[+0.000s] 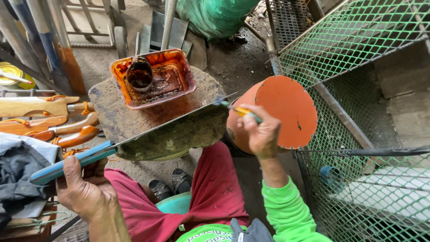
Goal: The person sits and applies a dark liquid from a container onto the blade of a machete using a small brush. They repeatedly dip the brush into the container and spread the liquid along the metal surface, then place the machete into a drying rack and repeat the process with another machete.
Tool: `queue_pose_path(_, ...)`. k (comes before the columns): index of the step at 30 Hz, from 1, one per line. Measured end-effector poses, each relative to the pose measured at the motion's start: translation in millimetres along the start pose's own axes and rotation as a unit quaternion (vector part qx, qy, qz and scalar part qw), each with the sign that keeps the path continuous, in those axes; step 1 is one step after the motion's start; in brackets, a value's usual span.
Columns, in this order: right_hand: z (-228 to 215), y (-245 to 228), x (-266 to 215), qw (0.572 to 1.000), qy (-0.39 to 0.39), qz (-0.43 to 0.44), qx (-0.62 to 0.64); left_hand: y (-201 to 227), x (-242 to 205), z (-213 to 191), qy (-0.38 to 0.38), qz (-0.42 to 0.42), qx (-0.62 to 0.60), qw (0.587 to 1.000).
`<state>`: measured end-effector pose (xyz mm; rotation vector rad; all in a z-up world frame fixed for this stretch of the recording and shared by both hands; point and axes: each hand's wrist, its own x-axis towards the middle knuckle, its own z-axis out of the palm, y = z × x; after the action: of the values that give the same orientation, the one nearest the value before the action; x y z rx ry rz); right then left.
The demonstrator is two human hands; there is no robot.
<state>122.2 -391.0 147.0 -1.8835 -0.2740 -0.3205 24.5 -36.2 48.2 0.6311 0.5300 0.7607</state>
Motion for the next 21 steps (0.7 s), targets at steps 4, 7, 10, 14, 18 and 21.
queue_pose_path(4,13.2,6.6,-8.3,0.999,-0.032,0.015,0.001,1.1,-0.7,-0.9,-0.028,0.002,0.008,1.0)
queue_pose_path(7,0.4,13.9,-0.1,1.0,-0.006,0.019,-0.021,0.3,0.0,-0.9,-0.028,0.003,0.01,1.0)
queue_pose_path(10,-19.1,19.0,10.2,0.999,0.03,0.039,-0.021,1.3,-1.9,-2.1,-0.026,0.007,0.014,1.0)
queue_pose_path(14,-37.5,20.0,16.2,0.995,0.06,0.031,-0.073,3.6,-3.3,3.3,-0.027,0.004,0.022,0.999)
queue_pose_path(18,-32.6,20.1,10.2,0.997,0.063,0.011,-0.039,8.9,-9.1,11.8,-0.034,0.012,0.041,0.999)
queue_pose_path(21,-26.6,20.7,8.6,0.998,0.035,-0.003,-0.048,11.6,-11.3,20.5,-0.054,0.018,0.032,0.998)
